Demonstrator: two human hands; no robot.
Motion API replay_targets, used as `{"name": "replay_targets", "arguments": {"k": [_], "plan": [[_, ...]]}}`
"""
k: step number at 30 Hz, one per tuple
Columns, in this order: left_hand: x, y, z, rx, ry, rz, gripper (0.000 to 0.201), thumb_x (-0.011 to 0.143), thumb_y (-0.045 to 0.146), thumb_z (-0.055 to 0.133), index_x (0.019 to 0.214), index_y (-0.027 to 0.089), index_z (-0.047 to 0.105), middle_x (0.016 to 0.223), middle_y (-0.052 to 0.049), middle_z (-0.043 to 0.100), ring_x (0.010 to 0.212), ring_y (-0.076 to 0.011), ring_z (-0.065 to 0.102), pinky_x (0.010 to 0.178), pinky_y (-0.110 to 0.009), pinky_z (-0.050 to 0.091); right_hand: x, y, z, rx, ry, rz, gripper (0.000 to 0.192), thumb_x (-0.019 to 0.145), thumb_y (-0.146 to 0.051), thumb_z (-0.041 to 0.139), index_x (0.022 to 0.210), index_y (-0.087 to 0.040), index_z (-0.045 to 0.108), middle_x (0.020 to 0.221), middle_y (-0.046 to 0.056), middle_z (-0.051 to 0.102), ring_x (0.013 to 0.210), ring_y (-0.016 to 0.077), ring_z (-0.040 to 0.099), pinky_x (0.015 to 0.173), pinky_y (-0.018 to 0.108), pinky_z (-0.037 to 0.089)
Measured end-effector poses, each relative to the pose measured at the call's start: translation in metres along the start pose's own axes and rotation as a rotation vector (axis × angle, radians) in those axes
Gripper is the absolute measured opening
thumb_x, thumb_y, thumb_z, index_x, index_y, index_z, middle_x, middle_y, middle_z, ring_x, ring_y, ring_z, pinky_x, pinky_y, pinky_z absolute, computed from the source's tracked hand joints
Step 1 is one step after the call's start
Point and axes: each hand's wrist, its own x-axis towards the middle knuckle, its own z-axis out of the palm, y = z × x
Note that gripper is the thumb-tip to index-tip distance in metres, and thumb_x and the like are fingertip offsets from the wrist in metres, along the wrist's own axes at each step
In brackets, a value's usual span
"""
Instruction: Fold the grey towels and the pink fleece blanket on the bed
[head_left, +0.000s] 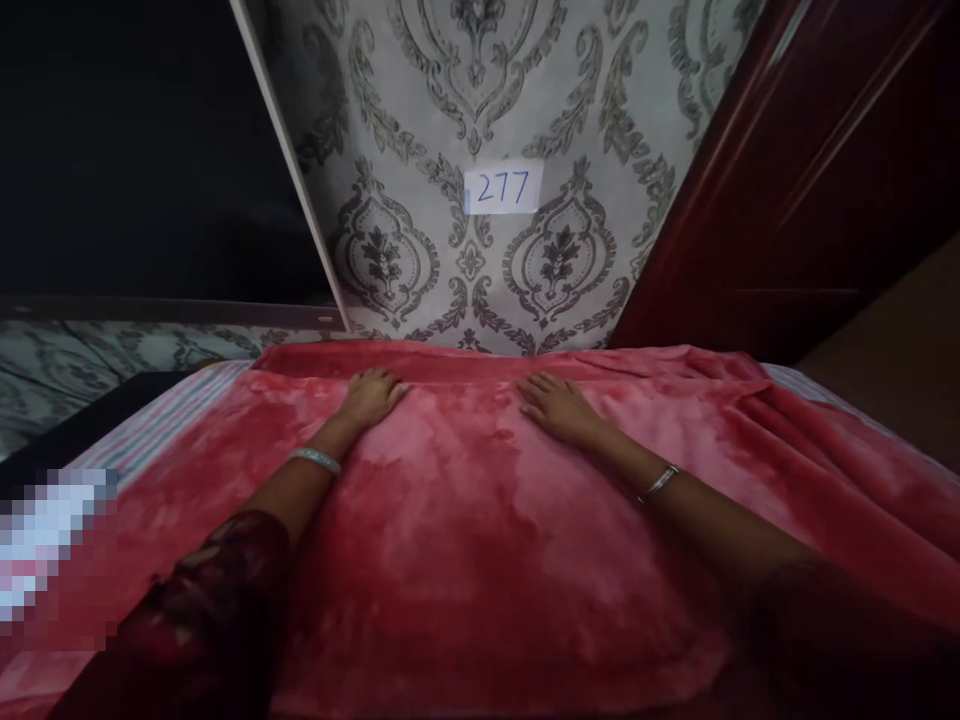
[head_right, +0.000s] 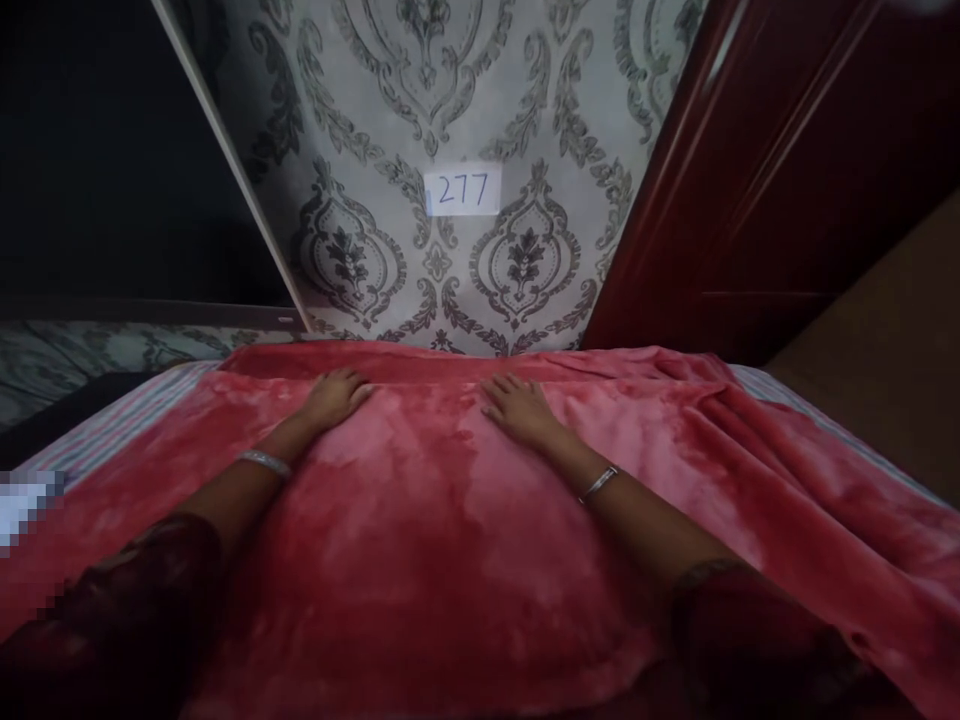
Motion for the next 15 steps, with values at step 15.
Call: {"name": "replay_targets", "arguments": {"k": [15], "plan": [[0.042, 0.034, 0.024, -0.015, -0.051, -0.013, 0.046, 0.100, 0.040, 0.034, 0.116, 0.012, 0.067, 0.113, -0.016, 0.070, 0.107, -0.0289, 0.064, 0.089, -0.037, 0.046, 0.053, -0.012, 0.011, 0.076, 0.195, 0.029, 0.030, 0.100, -0.028, 0.041, 0.101, -0.013, 0.068, 0.107, 0.013, 0.066, 0.097, 0.0254, 0.058, 0.080, 0.033, 0.042]]}}
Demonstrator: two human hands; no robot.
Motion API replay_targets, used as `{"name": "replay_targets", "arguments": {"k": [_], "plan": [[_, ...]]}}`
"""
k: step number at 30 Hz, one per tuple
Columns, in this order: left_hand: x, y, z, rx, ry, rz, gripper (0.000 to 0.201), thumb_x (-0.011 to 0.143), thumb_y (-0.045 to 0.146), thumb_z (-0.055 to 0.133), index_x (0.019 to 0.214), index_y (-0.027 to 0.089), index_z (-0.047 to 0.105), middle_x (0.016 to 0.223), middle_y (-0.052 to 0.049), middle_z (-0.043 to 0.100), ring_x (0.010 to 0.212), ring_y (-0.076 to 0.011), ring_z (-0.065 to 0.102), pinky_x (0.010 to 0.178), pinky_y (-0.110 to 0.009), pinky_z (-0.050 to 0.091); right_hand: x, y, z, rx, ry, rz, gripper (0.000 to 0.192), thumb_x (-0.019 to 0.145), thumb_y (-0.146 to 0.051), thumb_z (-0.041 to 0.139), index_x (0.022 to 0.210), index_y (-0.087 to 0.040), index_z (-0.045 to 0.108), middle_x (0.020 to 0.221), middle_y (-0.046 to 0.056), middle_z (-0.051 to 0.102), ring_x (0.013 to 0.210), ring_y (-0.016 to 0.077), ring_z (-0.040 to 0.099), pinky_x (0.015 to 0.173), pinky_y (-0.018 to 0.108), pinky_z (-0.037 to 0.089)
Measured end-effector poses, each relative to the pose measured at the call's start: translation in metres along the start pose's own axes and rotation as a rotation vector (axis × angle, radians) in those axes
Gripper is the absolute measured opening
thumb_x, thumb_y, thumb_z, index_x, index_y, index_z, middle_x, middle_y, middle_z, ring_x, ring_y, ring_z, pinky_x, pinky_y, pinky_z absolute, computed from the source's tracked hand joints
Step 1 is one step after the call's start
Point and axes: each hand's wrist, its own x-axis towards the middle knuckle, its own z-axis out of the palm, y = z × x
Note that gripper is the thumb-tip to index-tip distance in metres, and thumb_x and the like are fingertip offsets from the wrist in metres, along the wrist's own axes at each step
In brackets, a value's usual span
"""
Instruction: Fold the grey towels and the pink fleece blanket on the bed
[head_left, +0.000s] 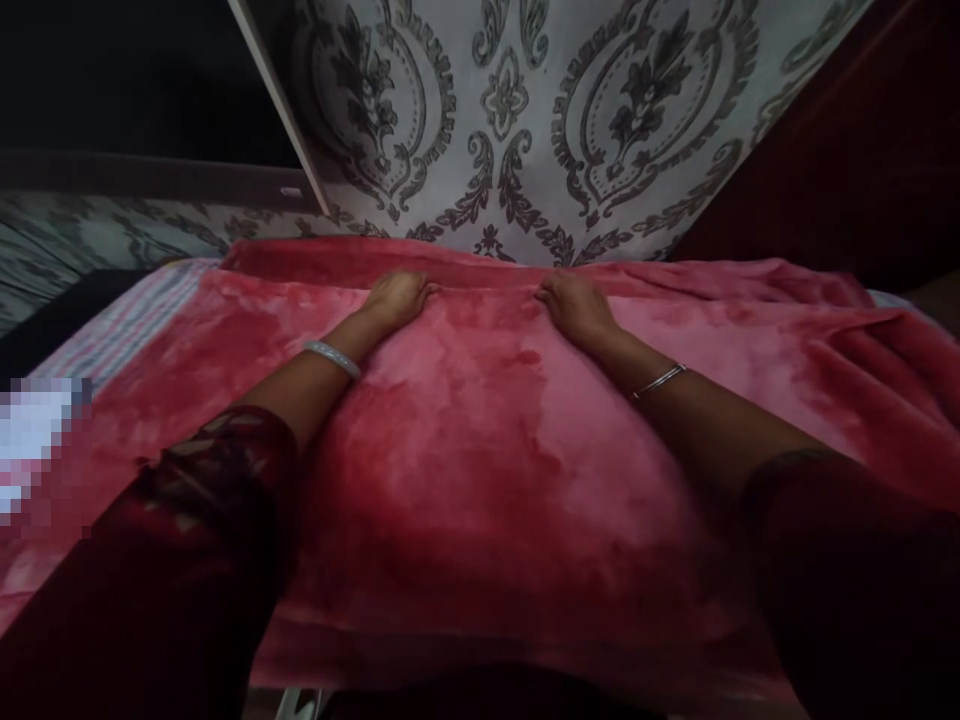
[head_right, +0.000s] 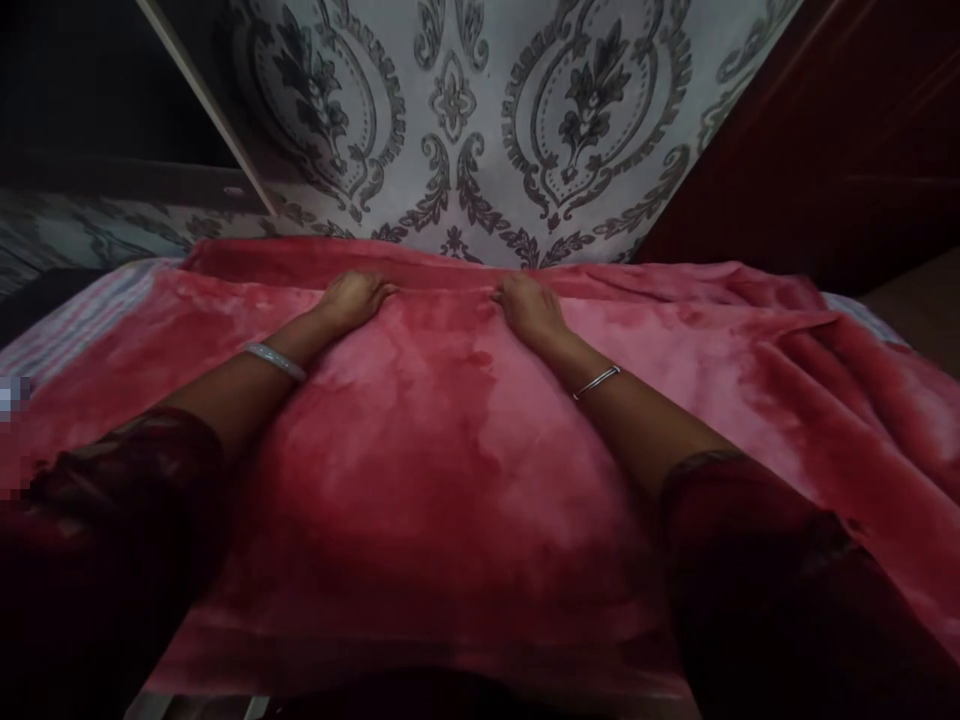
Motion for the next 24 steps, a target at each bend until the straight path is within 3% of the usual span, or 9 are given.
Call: {"name": "replay_targets", "arguments": {"k": [6, 10, 13, 17, 20, 24], "plan": [[0.006, 0.002, 0.010, 0.012, -0.042, -0.057, 0.047, 0.100, 0.041, 0.033, 0.110, 0.013, 0.070, 0.111, -0.015, 0.071, 0.107, -0.0287, 0.064, 0.091, -0.037, 0.046, 0.013, 0.010, 0.015, 0.035, -0.091, -0.004, 0.027, 0.098, -0.029, 0.043, 0.099, -0.014, 0.066, 0.101, 0.014, 0.067, 0.095, 0.0260, 0.058, 0.079, 0.033, 0.042], [0.005, -0.003, 0.005, -0.070, -0.039, -0.020, 0.049, 0.100, 0.043, 0.032, 0.109, 0.014, 0.070, 0.110, -0.013, 0.071, 0.104, -0.0242, 0.063, 0.090, -0.033, 0.046, 0.011, 0.013, 0.017, 0.070, -0.070, -0.017, 0.033, 0.099, -0.031, 0.039, 0.104, -0.013, 0.067, 0.100, 0.014, 0.068, 0.093, 0.0266, 0.058, 0.081, 0.036, 0.043], [0.000, -0.012, -0.002, -0.071, -0.058, 0.010, 0.052, 0.100, 0.047, 0.032, 0.112, 0.012, 0.069, 0.111, -0.014, 0.070, 0.104, -0.0252, 0.063, 0.091, -0.035, 0.045, -0.003, 0.010, 0.013, 0.038, -0.040, -0.102, 0.045, 0.100, -0.041, 0.039, 0.127, -0.013, 0.061, 0.122, 0.018, 0.063, 0.111, 0.0315, 0.055, 0.092, 0.044, 0.042], [-0.005, -0.029, -0.003, 0.019, -0.095, -0.067, 0.055, 0.099, 0.050, 0.033, 0.113, 0.012, 0.070, 0.110, -0.015, 0.070, 0.111, -0.0289, 0.061, 0.096, -0.039, 0.043, -0.030, 0.008, 0.013, -0.028, -0.112, -0.234, 0.061, 0.100, -0.057, 0.035, 0.152, -0.026, 0.037, 0.156, 0.013, 0.039, 0.138, 0.0358, 0.036, 0.108, 0.057, 0.029], [-0.003, -0.035, 0.005, 0.031, -0.065, -0.131, 0.057, 0.100, 0.051, 0.030, 0.116, 0.015, 0.070, 0.113, -0.014, 0.070, 0.115, -0.0295, 0.060, 0.100, -0.041, 0.041, -0.041, 0.011, 0.019, -0.037, -0.143, -0.197, 0.062, 0.101, -0.059, 0.027, 0.156, -0.029, 0.030, 0.161, 0.010, 0.030, 0.145, 0.0338, 0.028, 0.111, 0.058, 0.025], [-0.002, -0.034, 0.008, 0.068, -0.060, -0.153, 0.061, 0.100, 0.051, 0.027, 0.114, 0.010, 0.070, 0.117, -0.019, 0.069, 0.116, -0.0328, 0.060, 0.099, -0.042, 0.042, -0.042, 0.011, 0.022, -0.032, -0.112, -0.188, 0.062, 0.102, -0.058, 0.026, 0.155, -0.027, 0.032, 0.161, 0.010, 0.031, 0.147, 0.0316, 0.027, 0.113, 0.056, 0.024]]}}
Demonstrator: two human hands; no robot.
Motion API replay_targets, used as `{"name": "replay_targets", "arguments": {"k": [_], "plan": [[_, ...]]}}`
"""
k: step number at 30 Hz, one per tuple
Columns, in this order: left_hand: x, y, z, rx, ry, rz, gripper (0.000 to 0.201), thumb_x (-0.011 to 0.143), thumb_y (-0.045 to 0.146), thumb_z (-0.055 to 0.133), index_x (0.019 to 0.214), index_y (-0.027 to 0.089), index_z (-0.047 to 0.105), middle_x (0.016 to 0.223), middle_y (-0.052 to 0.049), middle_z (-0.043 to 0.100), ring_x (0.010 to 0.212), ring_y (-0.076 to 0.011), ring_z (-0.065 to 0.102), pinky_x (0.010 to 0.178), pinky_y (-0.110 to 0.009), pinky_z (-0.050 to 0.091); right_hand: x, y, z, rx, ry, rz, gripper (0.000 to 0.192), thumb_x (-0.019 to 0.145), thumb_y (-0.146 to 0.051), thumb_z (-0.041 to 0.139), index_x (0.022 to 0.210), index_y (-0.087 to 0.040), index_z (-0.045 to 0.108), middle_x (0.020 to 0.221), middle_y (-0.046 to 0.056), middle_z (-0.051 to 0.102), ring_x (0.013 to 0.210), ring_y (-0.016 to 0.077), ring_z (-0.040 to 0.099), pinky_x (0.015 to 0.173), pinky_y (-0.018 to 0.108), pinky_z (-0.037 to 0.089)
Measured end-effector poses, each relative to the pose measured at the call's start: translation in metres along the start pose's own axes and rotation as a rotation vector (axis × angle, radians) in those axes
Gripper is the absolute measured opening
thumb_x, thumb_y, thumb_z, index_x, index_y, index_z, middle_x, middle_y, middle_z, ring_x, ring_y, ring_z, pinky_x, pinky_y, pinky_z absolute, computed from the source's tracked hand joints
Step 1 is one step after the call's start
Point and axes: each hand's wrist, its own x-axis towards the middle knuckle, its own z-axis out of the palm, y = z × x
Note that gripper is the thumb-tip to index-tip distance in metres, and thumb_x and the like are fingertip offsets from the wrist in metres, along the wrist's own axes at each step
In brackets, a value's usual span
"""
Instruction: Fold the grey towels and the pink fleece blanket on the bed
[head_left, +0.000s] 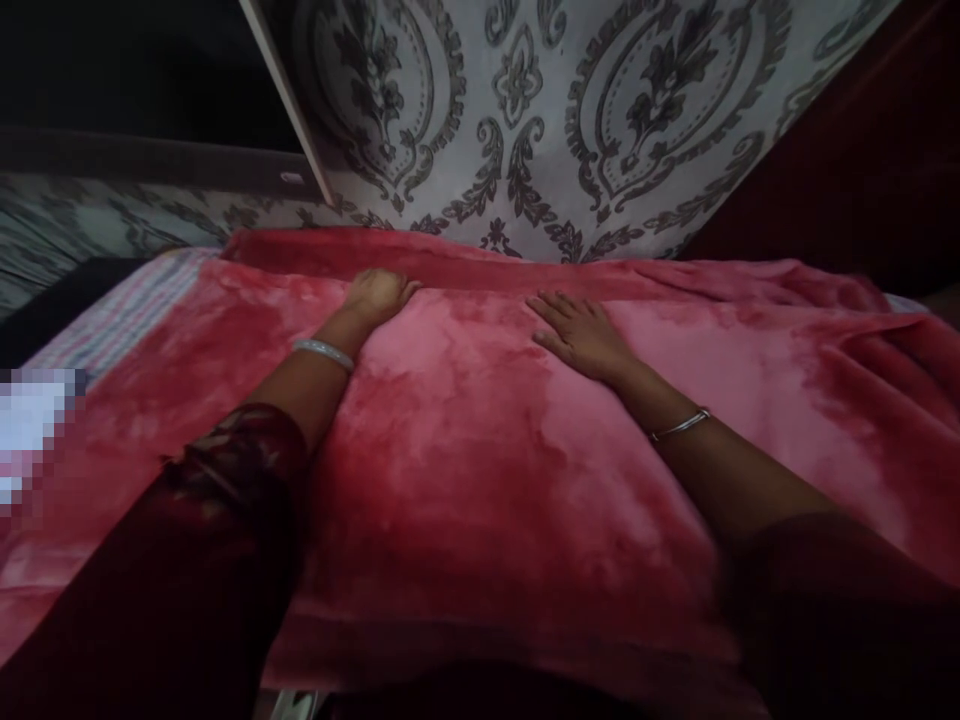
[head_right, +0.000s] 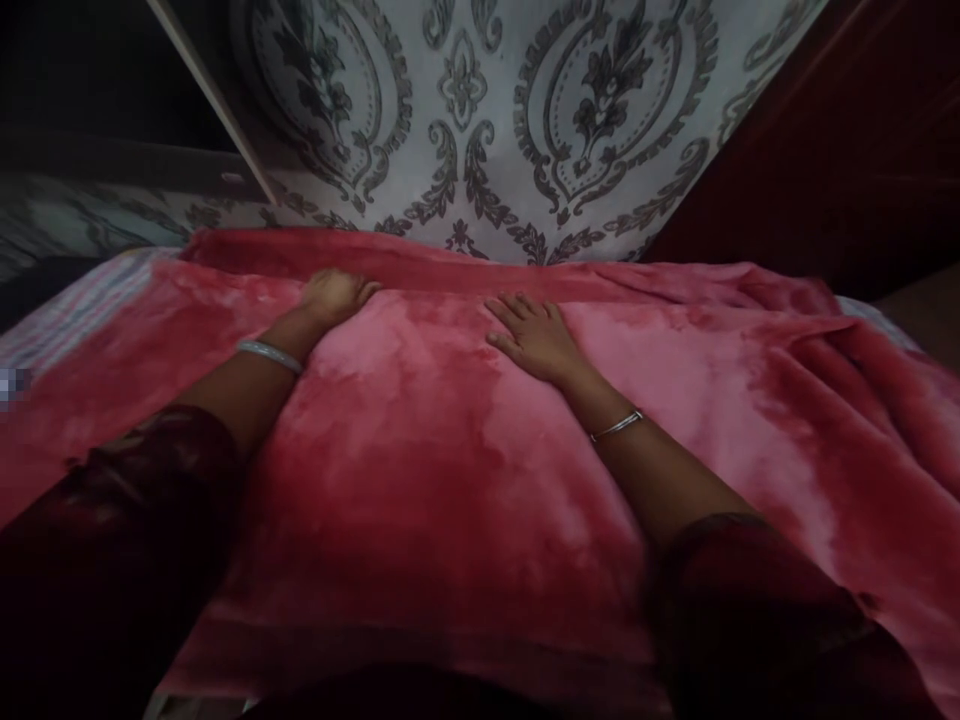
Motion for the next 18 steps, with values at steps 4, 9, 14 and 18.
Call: {"name": "replay_targets", "arguments": {"k": [4, 9, 14, 18], "plan": [[-0.011, -0.010, -0.011, 0.040, -0.048, 0.090, 0.060, 0.101, 0.050, 0.025, 0.114, 0.013, 0.070, 0.118, -0.018, 0.070, 0.114, -0.0284, 0.063, 0.095, -0.036, 0.045, 0.000, -0.005, 0.001, 0.003, 0.012, 0.016, 0.059, 0.102, -0.054, 0.027, 0.154, -0.027, 0.035, 0.159, 0.009, 0.036, 0.146, 0.0295, 0.032, 0.113, 0.054, 0.028], [-0.026, -0.065, -0.021, 0.108, -0.040, 0.043, 0.059, 0.102, 0.048, 0.022, 0.115, 0.017, 0.071, 0.119, -0.014, 0.071, 0.113, -0.0231, 0.065, 0.094, -0.029, 0.046, 0.003, -0.002, 0.013, 0.012, 0.036, 0.013, 0.060, 0.100, -0.056, 0.026, 0.153, -0.030, 0.037, 0.158, 0.006, 0.037, 0.145, 0.0298, 0.034, 0.113, 0.055, 0.032], [-0.034, -0.129, -0.028, 0.156, -0.048, -0.100, 0.065, 0.101, 0.050, 0.020, 0.109, 0.012, 0.073, 0.115, -0.019, 0.072, 0.113, -0.0293, 0.065, 0.096, -0.036, 0.046, 0.003, 0.003, 0.019, 0.022, 0.069, -0.021, 0.062, 0.100, -0.058, 0.024, 0.153, -0.030, 0.037, 0.157, 0.004, 0.040, 0.145, 0.0290, 0.035, 0.112, 0.054, 0.034], [-0.036, -0.168, -0.036, 0.172, -0.056, -0.183, 0.068, 0.101, 0.049, 0.018, 0.107, 0.010, 0.073, 0.116, -0.018, 0.072, 0.115, -0.0292, 0.064, 0.100, -0.037, 0.043, 0.003, 0.004, 0.021, 0.014, 0.084, -0.033, 0.060, 0.100, -0.057, 0.024, 0.154, -0.033, 0.035, 0.156, 0.003, 0.042, 0.144, 0.0277, 0.037, 0.112, 0.054, 0.035]]}}
